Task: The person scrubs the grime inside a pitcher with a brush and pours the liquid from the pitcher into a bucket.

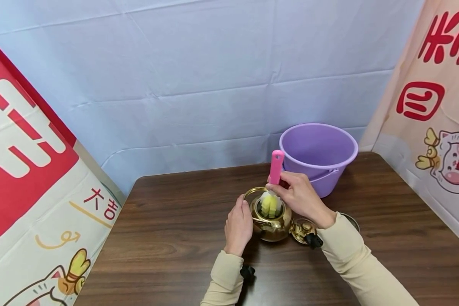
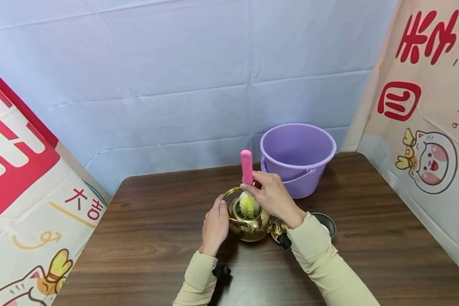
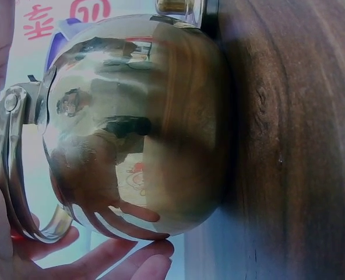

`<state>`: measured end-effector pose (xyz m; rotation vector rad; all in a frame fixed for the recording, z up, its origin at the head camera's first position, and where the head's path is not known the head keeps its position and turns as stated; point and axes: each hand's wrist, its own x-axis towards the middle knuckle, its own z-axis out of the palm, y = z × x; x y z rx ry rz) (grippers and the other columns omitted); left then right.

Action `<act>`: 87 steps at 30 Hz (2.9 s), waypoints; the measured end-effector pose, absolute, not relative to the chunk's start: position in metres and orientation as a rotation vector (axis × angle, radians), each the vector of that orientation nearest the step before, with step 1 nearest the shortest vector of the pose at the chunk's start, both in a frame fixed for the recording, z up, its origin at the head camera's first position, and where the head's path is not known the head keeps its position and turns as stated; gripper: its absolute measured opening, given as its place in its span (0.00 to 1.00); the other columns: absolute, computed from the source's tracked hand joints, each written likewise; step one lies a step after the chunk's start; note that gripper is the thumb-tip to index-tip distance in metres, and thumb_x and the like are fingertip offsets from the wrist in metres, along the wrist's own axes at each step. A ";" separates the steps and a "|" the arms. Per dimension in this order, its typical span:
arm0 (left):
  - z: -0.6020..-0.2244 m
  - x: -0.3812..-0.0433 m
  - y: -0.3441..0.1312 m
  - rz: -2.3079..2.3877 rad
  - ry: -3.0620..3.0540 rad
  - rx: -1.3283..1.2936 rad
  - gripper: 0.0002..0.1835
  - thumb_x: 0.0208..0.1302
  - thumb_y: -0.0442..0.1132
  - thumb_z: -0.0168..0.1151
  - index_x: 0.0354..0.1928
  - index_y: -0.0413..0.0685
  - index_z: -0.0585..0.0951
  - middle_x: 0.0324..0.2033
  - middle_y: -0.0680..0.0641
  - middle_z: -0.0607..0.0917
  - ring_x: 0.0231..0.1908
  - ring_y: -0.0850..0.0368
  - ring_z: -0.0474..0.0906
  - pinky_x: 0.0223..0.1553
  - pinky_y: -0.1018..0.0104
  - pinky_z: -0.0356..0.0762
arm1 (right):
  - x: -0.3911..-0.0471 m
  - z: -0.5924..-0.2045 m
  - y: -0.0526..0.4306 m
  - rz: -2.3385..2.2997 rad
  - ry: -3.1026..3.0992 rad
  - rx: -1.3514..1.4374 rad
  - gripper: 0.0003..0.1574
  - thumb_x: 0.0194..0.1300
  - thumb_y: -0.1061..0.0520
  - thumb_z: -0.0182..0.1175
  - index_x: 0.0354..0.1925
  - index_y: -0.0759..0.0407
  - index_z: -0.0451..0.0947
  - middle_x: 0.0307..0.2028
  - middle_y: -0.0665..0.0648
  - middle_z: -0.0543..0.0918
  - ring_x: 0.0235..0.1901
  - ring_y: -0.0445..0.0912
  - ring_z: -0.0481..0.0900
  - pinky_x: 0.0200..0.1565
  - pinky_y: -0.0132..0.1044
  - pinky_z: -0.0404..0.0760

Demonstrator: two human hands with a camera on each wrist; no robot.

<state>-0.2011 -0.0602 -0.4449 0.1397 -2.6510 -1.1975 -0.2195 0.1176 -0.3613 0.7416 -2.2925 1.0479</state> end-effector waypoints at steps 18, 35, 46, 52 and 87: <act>-0.445 -0.201 -0.058 -1.194 -2.635 0.147 0.23 0.76 0.52 0.36 0.65 0.59 0.74 0.54 0.47 0.83 0.48 0.40 0.82 0.41 0.41 0.76 | -0.215 -0.363 0.101 1.077 -2.353 0.767 0.03 0.60 0.55 0.67 0.33 0.50 0.81 0.27 0.45 0.81 0.25 0.37 0.73 0.31 0.31 0.73; -0.446 -0.200 -0.057 -1.206 -2.610 0.157 0.23 0.76 0.52 0.36 0.64 0.62 0.74 0.54 0.48 0.83 0.48 0.41 0.82 0.40 0.41 0.77 | -0.203 -0.359 0.110 0.977 -2.370 0.841 0.05 0.57 0.54 0.69 0.31 0.49 0.80 0.26 0.43 0.82 0.28 0.37 0.75 0.38 0.36 0.73; -0.447 -0.200 -0.057 -1.190 -2.616 0.169 0.23 0.76 0.53 0.36 0.64 0.65 0.74 0.55 0.49 0.83 0.49 0.40 0.82 0.42 0.41 0.76 | -0.202 -0.356 0.124 1.049 -2.403 0.826 0.05 0.57 0.55 0.69 0.33 0.49 0.81 0.29 0.44 0.83 0.26 0.34 0.75 0.32 0.30 0.76; -0.447 -0.200 -0.057 -1.184 -2.613 0.170 0.23 0.76 0.53 0.36 0.63 0.64 0.75 0.54 0.49 0.84 0.48 0.40 0.82 0.41 0.41 0.76 | -0.205 -0.356 0.128 1.017 -2.411 0.792 0.05 0.57 0.56 0.69 0.32 0.51 0.81 0.26 0.45 0.83 0.25 0.36 0.75 0.30 0.31 0.75; -0.445 -0.202 -0.057 -1.181 -2.644 0.137 0.23 0.76 0.50 0.37 0.65 0.61 0.73 0.54 0.48 0.83 0.49 0.41 0.82 0.43 0.41 0.76 | -0.222 -0.366 0.112 1.063 -2.293 0.788 0.05 0.58 0.58 0.68 0.33 0.50 0.81 0.29 0.46 0.84 0.27 0.37 0.75 0.32 0.32 0.74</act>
